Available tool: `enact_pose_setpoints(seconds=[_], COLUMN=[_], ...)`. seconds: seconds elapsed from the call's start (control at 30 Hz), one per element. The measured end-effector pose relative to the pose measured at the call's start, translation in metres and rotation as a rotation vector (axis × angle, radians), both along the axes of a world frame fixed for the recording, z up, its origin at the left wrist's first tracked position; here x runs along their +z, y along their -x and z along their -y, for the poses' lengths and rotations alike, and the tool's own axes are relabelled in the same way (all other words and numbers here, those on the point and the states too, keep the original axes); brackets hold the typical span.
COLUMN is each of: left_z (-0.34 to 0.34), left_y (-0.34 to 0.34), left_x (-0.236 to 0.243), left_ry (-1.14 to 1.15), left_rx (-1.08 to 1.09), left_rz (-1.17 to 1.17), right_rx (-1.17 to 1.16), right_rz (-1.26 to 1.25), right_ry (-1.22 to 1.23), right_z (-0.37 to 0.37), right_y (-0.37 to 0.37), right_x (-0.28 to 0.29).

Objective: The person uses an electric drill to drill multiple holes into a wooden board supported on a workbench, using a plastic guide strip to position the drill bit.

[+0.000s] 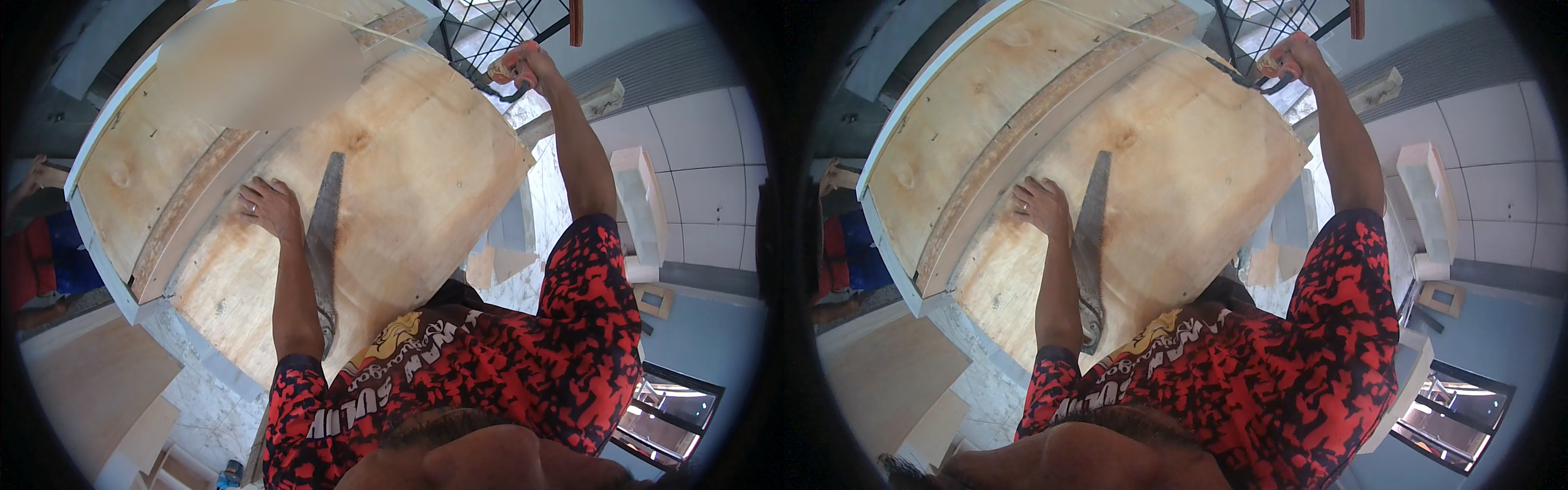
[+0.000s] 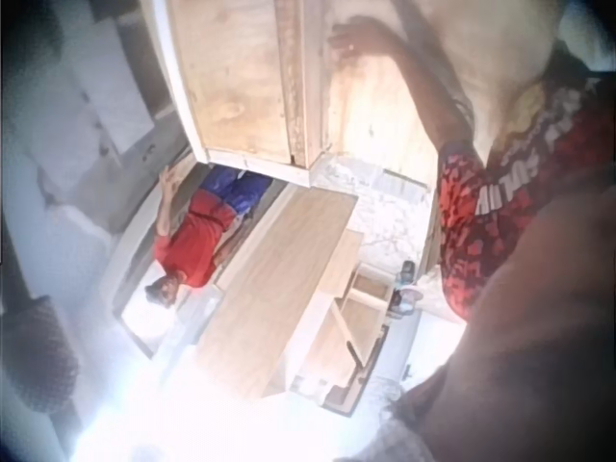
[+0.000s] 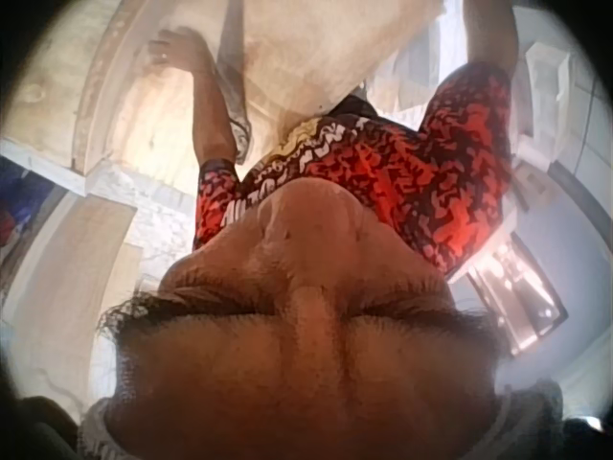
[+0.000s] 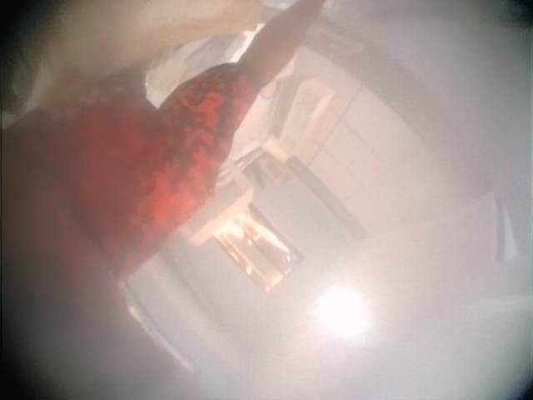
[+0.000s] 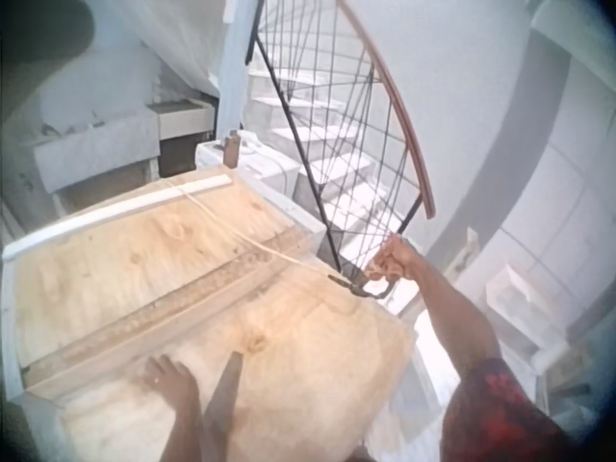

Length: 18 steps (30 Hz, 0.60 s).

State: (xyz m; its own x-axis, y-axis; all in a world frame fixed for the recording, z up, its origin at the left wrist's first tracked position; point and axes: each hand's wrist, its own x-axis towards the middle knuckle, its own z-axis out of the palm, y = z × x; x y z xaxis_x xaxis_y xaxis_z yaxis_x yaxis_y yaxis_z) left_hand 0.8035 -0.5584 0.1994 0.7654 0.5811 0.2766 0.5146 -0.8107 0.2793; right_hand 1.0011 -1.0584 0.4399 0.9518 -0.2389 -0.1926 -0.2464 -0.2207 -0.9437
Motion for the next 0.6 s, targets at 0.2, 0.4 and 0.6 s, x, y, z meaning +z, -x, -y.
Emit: enact_pose_setpoints(seconds=[0.2,0.4,0.6], left_z=[-0.001,0.003,0.057], left_y=[0.005,0.008,0.027], left_x=[-0.001,0.012,0.014], left_ry=[0.02,0.185,1.24], left_rx=[-0.01,-0.119,-0.518], left_rz=[0.017,0.1,0.299], right_rx=[0.023,0.002,-0.045], right_rz=[0.132,0.242,0.317], right_ry=[-0.262,-0.63,-1.128], right_z=[-0.018,-0.062,-0.179], right_y=[0.041,0.126,0.176], right_x=[0.01,-0.029,-0.115])
